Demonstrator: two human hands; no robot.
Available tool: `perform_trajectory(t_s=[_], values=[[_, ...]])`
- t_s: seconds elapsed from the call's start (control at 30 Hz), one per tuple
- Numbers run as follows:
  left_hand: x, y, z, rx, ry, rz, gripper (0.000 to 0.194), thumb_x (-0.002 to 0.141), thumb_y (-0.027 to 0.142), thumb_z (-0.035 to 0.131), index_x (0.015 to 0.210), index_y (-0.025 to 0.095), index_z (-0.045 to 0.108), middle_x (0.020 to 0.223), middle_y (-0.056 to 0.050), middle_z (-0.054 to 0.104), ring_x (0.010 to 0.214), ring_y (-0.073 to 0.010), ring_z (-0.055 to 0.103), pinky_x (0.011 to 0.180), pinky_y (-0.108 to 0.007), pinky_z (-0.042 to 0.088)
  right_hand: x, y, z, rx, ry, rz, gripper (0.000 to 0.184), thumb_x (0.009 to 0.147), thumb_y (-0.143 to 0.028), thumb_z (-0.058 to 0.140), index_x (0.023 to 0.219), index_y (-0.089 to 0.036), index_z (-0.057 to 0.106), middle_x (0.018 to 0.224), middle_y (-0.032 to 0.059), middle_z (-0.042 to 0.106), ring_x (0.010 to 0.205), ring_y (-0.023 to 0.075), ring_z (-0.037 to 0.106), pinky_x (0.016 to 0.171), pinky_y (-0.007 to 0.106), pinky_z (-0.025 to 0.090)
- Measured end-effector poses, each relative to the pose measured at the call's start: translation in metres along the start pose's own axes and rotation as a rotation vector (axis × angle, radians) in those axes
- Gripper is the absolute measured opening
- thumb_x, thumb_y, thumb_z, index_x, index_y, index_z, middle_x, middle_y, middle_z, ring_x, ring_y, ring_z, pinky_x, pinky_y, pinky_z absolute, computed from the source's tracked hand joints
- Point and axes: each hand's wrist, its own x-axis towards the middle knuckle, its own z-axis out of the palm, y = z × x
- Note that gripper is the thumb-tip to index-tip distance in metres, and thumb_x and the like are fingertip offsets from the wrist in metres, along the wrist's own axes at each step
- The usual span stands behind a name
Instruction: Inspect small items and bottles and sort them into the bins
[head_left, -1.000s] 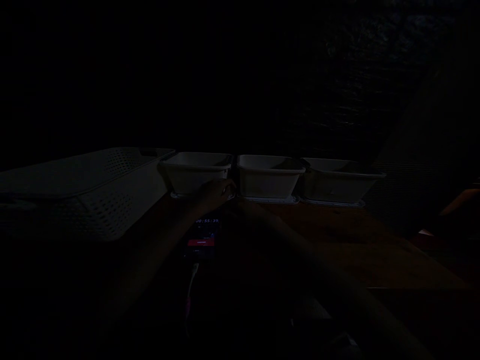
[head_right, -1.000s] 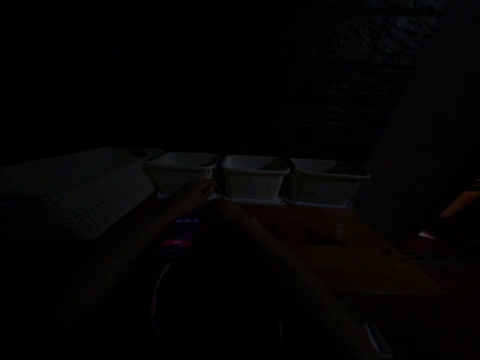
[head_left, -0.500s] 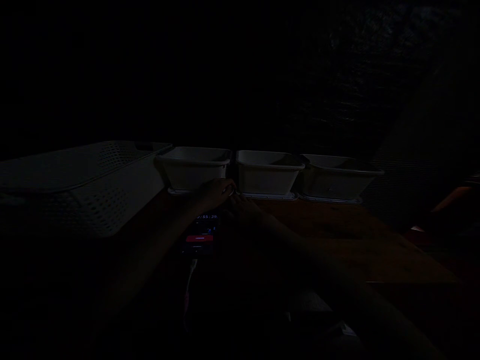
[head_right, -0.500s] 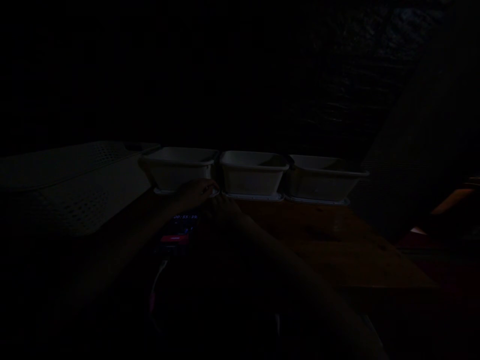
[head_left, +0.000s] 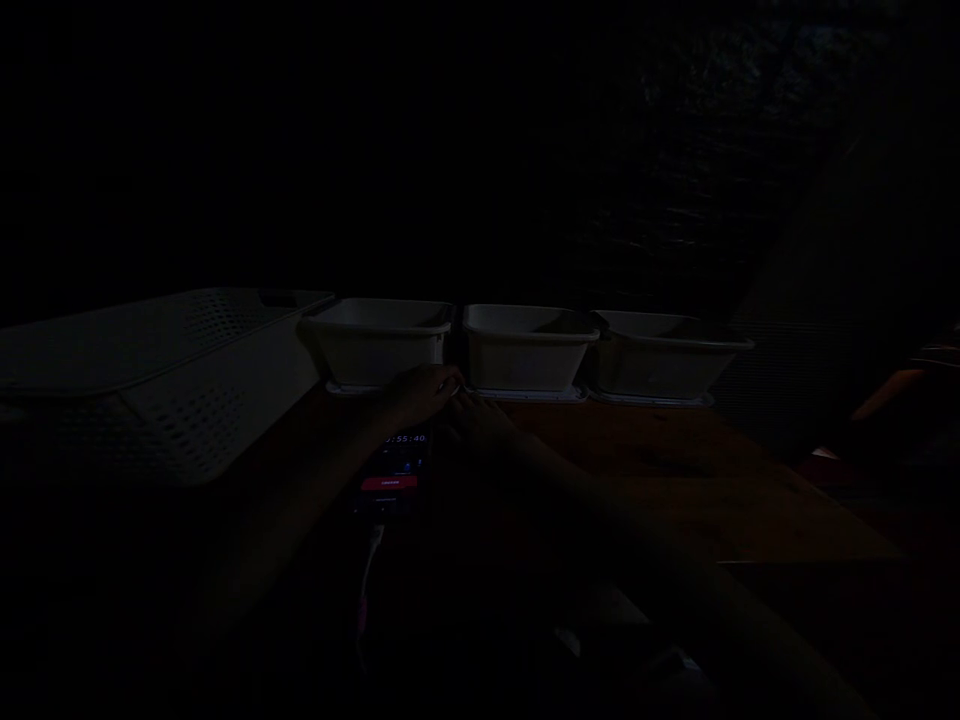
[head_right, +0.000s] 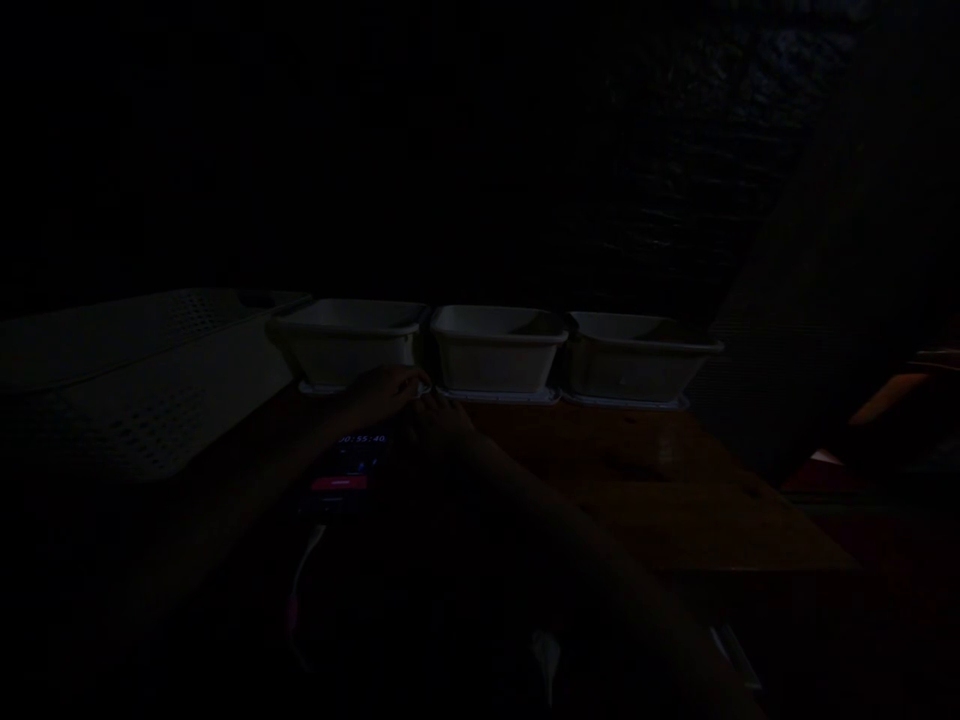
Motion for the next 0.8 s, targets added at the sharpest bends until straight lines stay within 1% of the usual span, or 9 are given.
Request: perform_trajectory(t_s=[0.13, 0.27, 0.33, 0.43, 0.53, 0.6, 0.7, 0.8], values=[[0.0, 0.0, -0.003, -0.009, -0.002, 0.001, 0.029, 0.088, 0.03, 0.037, 0.101, 0.026, 0.063, 0.099, -0.003, 0.067, 0.088, -0.0184, 0.062, 0.076, -0.03, 0.044, 0.003, 0.006, -0.016, 0.169, -0.08, -0.008, 0.046, 0.092, -0.047, 0.032, 0.121, -0.017, 0.05, 0.119, 0.0146, 0.056, 0.101, 0.0245, 0.058, 0.079, 0.036, 0.046], [0.001, -0.002, -0.002, -0.003, 0.002, -0.015, 0.029, 0.088, 0.03, 0.037, 0.101, 0.026, 0.063, 0.098, -0.004, 0.068, 0.088, -0.0183, 0.062, 0.076, -0.03, 0.044, 0.004, 0.013, -0.03, 0.211, -0.135, 0.105, 0.05, 0.093, -0.051, 0.025, 0.112, -0.019, 0.059, 0.108, 0.0133, 0.064, 0.093, 0.0252, 0.062, 0.071, 0.032, 0.046], [0.001, -0.003, -0.001, 0.005, 0.0, -0.02, 0.029, 0.089, 0.03, 0.036, 0.101, 0.025, 0.062, 0.098, -0.004, 0.067, 0.089, -0.0182, 0.062, 0.078, -0.03, 0.044, 0.003, 0.015, -0.034, 0.196, -0.171, 0.137, 0.048, 0.092, -0.05, 0.028, 0.11, -0.02, 0.062, 0.103, 0.0127, 0.066, 0.091, 0.0251, 0.063, 0.069, 0.03, 0.045], [0.001, 0.0, -0.001, 0.012, -0.02, -0.014, 0.031, 0.09, 0.03, 0.034, 0.102, 0.025, 0.062, 0.1, -0.003, 0.067, 0.091, -0.0178, 0.061, 0.079, -0.029, 0.044, 0.002, 0.015, -0.038, 0.178, -0.218, 0.119, 0.042, 0.09, -0.049, 0.037, 0.113, -0.024, 0.061, 0.107, 0.01, 0.066, 0.093, 0.0233, 0.063, 0.069, 0.027, 0.045], [0.0, 0.002, -0.002, 0.026, -0.035, -0.012, 0.031, 0.09, 0.03, 0.033, 0.102, 0.025, 0.061, 0.101, -0.002, 0.066, 0.092, -0.0173, 0.061, 0.08, -0.029, 0.044, 0.002, 0.012, -0.042, 0.191, -0.248, 0.09, 0.044, 0.089, -0.051, 0.038, 0.118, -0.024, 0.058, 0.113, 0.0094, 0.063, 0.098, 0.0214, 0.062, 0.072, 0.025, 0.045], [-0.001, 0.002, -0.002, 0.036, -0.038, -0.016, 0.031, 0.09, 0.031, 0.033, 0.102, 0.025, 0.061, 0.101, -0.002, 0.066, 0.092, -0.0172, 0.061, 0.08, -0.028, 0.044, 0.002, 0.01, -0.045, 0.202, -0.265, 0.078, 0.046, 0.089, -0.052, 0.038, 0.117, -0.022, 0.058, 0.113, 0.0099, 0.063, 0.098, 0.0206, 0.062, 0.074, 0.024, 0.044], [0.0, 0.001, -0.003, 0.035, -0.03, -0.012, 0.032, 0.091, 0.031, 0.032, 0.102, 0.025, 0.061, 0.101, -0.002, 0.066, 0.093, -0.0172, 0.061, 0.08, -0.028, 0.044, 0.002, 0.01, -0.045, 0.214, -0.249, 0.118, 0.047, 0.087, -0.054, 0.041, 0.116, -0.021, 0.057, 0.111, 0.0106, 0.063, 0.097, 0.0208, 0.062, 0.074, 0.024, 0.044], [0.001, 0.005, -0.005, 0.014, 0.026, 0.017, 0.031, 0.092, 0.029, 0.031, 0.106, 0.023, 0.059, 0.103, -0.003, 0.064, 0.094, -0.017, 0.059, 0.082, -0.029, 0.044, 0.003, 0.013, -0.038, 0.286, -0.192, 0.199, 0.049, 0.086, -0.053, 0.045, 0.12, -0.018, 0.052, 0.109, 0.0121, 0.064, 0.094, 0.0212, 0.062, 0.073, 0.025, 0.045]])
